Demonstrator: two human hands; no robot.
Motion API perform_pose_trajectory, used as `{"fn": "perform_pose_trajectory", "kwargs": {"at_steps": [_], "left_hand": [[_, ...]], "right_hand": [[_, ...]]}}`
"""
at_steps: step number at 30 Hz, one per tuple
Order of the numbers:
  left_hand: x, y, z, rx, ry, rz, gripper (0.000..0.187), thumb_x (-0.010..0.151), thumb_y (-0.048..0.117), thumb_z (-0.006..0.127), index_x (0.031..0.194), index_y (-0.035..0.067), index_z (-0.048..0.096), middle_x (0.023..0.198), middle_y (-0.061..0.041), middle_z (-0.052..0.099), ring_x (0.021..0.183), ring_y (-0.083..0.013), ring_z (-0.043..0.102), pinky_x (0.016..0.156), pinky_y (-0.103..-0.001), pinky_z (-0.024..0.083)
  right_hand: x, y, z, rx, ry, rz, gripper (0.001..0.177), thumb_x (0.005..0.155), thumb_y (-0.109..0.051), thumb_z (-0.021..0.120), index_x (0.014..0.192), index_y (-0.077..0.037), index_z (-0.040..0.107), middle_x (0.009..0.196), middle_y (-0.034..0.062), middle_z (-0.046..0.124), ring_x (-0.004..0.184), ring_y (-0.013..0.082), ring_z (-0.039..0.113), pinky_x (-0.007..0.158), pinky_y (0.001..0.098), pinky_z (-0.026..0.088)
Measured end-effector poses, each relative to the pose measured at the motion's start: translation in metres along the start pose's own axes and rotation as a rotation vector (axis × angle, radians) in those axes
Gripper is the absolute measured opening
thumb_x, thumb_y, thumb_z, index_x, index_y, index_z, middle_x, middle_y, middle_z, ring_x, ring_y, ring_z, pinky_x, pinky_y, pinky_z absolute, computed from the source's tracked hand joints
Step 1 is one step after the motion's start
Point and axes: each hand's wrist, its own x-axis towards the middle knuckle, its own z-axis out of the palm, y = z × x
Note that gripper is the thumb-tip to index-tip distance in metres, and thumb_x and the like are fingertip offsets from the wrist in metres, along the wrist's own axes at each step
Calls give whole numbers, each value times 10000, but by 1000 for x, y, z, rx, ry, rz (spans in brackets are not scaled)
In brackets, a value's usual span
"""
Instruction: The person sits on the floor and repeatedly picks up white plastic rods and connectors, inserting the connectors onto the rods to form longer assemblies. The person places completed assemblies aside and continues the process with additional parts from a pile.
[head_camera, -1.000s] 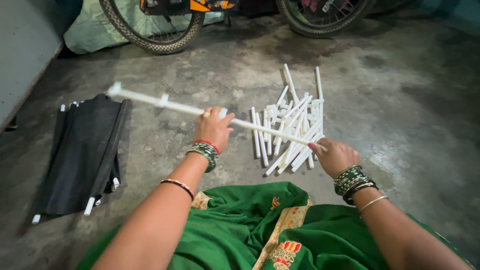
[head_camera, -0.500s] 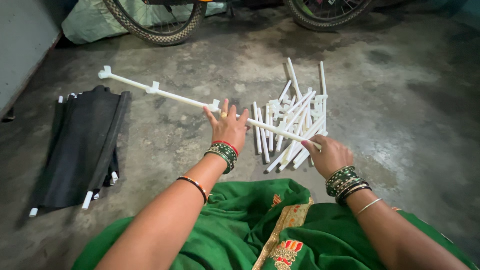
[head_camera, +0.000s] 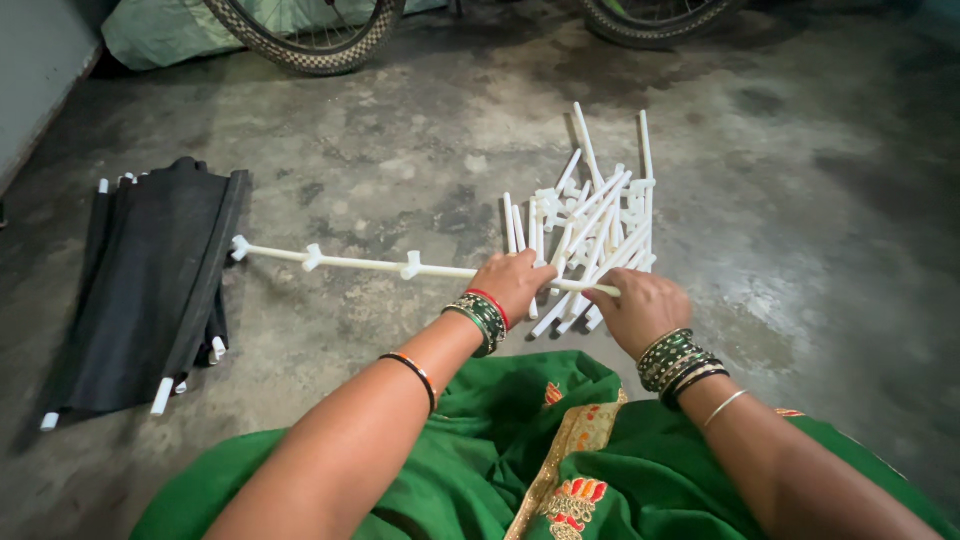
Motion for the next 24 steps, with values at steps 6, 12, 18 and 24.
{"fn": "perform_pose_trajectory", "kwargs": {"at_steps": [6,12,18,24], "left_hand": [[-4,-17,15,31,40,12,183,922,172,580,1008,229,731,871,-144,637,784,-368,693,730,-501,544],[-10,-33,23,35,53,21,196,908,154,580,993,229,741,847,-134,635,790,-360,693,721,-495,541],[-15,-42,23,53,46,6,162,900,181,600,980,217,736,842,-127,633,796,-354,682,700,-494,531],[-21,-61,27,92,51,-12,203,897,132,585,1009,217,732,875,-117,632,836,-331,677,733,-476,529]], "right_hand": [[29,49,34,125,-316,297,358,1038,-469,521,1102,-233,782,861,133,757,832,331,726,812,460,562],[69,118,79,305,-269,367,272,1027,-334,591,1171,-171,753,971,162,761,933,350,730,891,463,561],[91,118,136,240,-194,-139,351,886,-109,687,1235,-146,700,1370,113,629,1193,334,631,1040,420,518],[111,109,161,150,-285,-234,519,779,-93,753,1286,-153,661,1436,103,560,1303,340,530,1123,415,435]]}}
